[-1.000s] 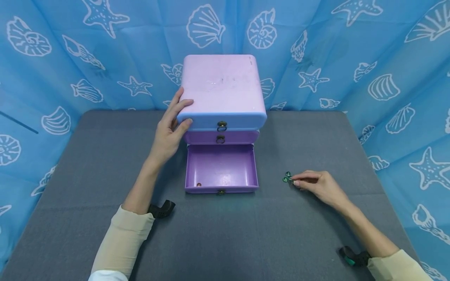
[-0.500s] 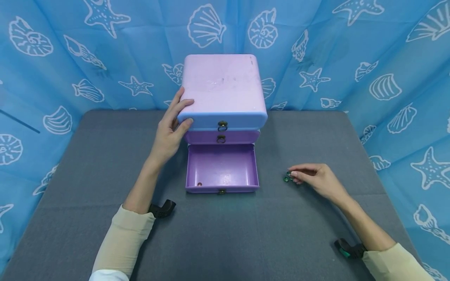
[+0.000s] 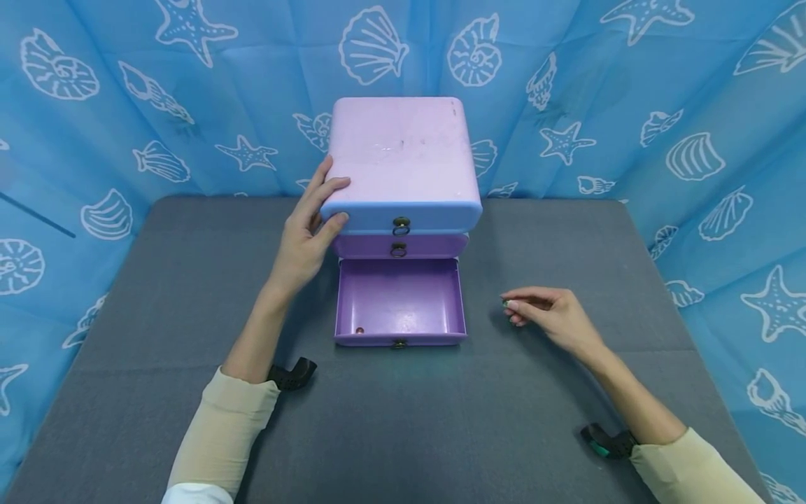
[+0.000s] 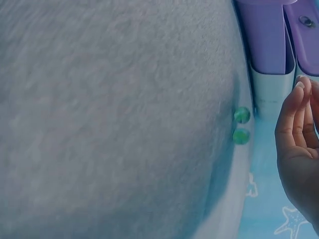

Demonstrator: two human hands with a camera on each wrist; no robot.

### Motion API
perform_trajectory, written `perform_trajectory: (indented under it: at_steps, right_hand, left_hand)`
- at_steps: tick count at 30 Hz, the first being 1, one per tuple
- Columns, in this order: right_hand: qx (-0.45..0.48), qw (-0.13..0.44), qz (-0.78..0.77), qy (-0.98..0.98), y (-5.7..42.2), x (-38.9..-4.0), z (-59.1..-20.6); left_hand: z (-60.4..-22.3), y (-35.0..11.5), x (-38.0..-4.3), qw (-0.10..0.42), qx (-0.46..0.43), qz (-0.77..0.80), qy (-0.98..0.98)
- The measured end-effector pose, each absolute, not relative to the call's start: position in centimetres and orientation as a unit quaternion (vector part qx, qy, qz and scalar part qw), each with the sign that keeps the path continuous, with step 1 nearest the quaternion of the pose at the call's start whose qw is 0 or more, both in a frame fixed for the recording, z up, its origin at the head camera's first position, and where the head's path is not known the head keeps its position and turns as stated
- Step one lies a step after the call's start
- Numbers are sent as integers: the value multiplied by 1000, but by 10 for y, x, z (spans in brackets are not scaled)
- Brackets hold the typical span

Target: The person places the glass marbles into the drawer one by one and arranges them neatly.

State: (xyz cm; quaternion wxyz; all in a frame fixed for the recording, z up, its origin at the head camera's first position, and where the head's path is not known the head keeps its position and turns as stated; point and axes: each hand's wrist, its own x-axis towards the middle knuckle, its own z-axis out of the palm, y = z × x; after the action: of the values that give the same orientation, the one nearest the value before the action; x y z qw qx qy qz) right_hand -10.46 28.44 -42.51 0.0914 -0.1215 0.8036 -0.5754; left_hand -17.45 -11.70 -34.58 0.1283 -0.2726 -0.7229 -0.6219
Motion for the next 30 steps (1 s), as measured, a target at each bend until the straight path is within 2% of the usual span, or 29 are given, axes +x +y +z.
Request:
perform_trajectory:
  at_steps: [15, 30]
  right_hand:
    - [-117, 88, -590, 794, 249, -116, -419]
    - [-139, 125, -642, 743, 210, -129, -413]
  left_hand:
    - [-345, -116, -175, 129, -269, -621, -725]
    - [-344, -116, -174, 131, -265, -625, -722]
